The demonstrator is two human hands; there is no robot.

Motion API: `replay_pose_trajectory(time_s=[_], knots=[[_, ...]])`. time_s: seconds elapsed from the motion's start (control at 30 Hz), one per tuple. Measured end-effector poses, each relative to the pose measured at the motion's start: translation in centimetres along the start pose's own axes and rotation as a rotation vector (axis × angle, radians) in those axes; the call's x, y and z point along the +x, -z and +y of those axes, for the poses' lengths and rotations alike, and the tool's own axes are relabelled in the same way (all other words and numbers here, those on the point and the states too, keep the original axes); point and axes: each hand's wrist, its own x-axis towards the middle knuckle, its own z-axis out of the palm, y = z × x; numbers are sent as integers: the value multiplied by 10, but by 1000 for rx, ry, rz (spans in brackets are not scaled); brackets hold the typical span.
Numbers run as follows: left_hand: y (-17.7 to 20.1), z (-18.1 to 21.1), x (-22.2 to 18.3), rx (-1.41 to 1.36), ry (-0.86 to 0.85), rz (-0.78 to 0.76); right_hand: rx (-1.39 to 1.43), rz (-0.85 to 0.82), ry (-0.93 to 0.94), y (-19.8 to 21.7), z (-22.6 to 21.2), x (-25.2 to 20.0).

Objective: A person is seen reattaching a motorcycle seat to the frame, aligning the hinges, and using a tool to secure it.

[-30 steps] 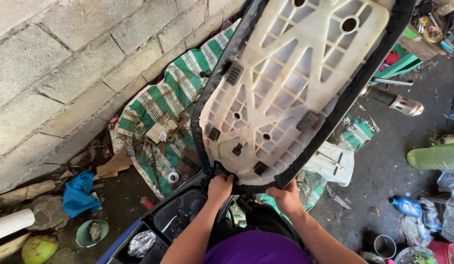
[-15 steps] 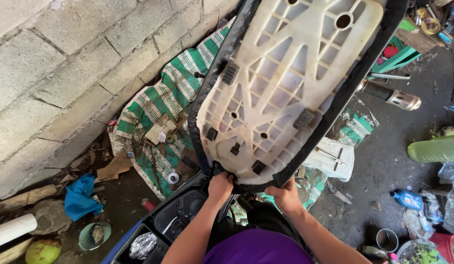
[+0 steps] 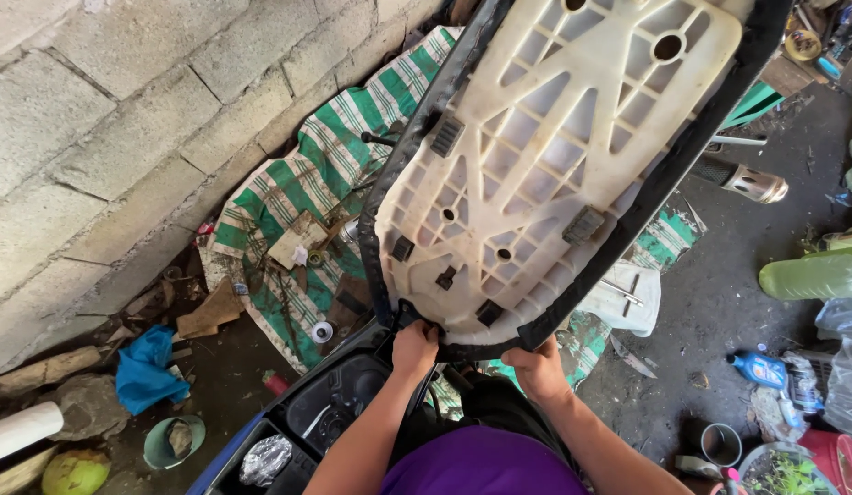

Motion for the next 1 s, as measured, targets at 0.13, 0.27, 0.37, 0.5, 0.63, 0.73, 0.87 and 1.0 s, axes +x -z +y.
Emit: replay_pose_trajectory(time_s=[0.13,0.27,0.37,0.5,0.63,0.73,0.87,1.0], knots=[[8,0,5,7,-66,-172,-139,18,264,0,6,4],[23,4,-9,-73,-43,-192,-169,46,227,17,11,4],[23,-26,7,-101,64,-174,-174,28,207,-17,-16,-2],[14,-70,32,-329,241,-127,-169,41,186,-31,-26,-7],[46,-30,37,-444,288,-149,-185,6,212,3,-11,1],[44,-28,48,-305,161,-144,-193,-2,211,5,-13,1],[31,-34,62,-185,100,-133,-177,14,205,27,2,2],[22,-44,70,-178,92,-85,-202,-4,186,22,-4,2]])
